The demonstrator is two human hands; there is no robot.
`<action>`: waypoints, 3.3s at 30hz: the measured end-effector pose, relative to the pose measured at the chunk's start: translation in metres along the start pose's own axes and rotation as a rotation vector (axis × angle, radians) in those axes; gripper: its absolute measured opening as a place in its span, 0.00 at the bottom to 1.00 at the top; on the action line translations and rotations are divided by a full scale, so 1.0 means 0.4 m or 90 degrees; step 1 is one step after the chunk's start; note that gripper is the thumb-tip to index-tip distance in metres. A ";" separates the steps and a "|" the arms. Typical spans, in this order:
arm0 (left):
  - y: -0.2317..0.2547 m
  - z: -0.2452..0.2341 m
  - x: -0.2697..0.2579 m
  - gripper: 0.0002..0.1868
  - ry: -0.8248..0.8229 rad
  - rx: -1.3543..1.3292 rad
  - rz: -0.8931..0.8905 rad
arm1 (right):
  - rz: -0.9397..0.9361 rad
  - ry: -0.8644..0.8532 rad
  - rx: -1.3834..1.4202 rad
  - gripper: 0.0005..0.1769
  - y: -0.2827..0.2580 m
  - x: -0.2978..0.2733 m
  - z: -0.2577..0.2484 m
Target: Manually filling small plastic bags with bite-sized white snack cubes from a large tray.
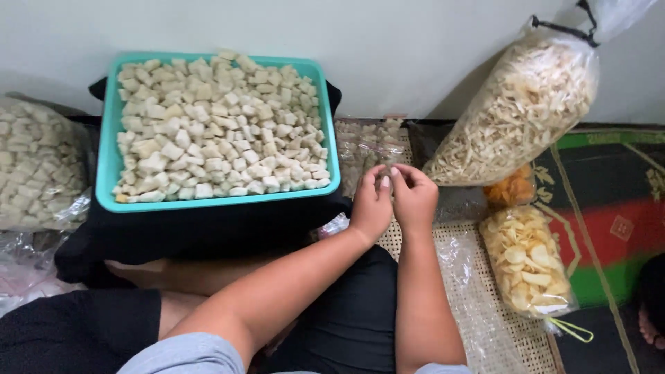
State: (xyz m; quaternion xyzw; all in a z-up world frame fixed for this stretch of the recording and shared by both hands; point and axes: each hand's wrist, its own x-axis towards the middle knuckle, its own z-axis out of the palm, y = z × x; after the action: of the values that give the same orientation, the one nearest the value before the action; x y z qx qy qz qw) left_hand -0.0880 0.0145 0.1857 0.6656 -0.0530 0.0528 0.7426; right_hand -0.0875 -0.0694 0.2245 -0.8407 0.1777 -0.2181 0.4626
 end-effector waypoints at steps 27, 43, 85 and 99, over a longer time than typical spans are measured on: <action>0.281 -1.292 -0.323 0.11 0.315 0.349 -0.026 | -0.457 -0.709 0.024 0.09 -0.655 -0.648 0.661; 0.150 -1.526 -0.410 0.12 0.395 0.365 -0.352 | -0.762 -0.830 -0.312 0.15 -0.728 -0.738 0.886; 0.599 -0.903 -0.038 0.07 0.045 -0.031 -0.004 | -0.182 -0.498 0.331 0.07 -0.632 -0.267 0.313; 0.532 -0.709 0.113 0.10 0.005 0.020 -0.019 | -0.349 -0.226 0.259 0.08 -0.622 -0.133 0.164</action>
State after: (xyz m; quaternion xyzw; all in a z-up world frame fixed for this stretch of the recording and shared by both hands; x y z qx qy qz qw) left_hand -0.0725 0.3199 0.3711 0.6774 -0.0391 0.0448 0.7332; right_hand -0.0730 0.1297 0.3951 -0.7728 -0.1834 -0.2157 0.5680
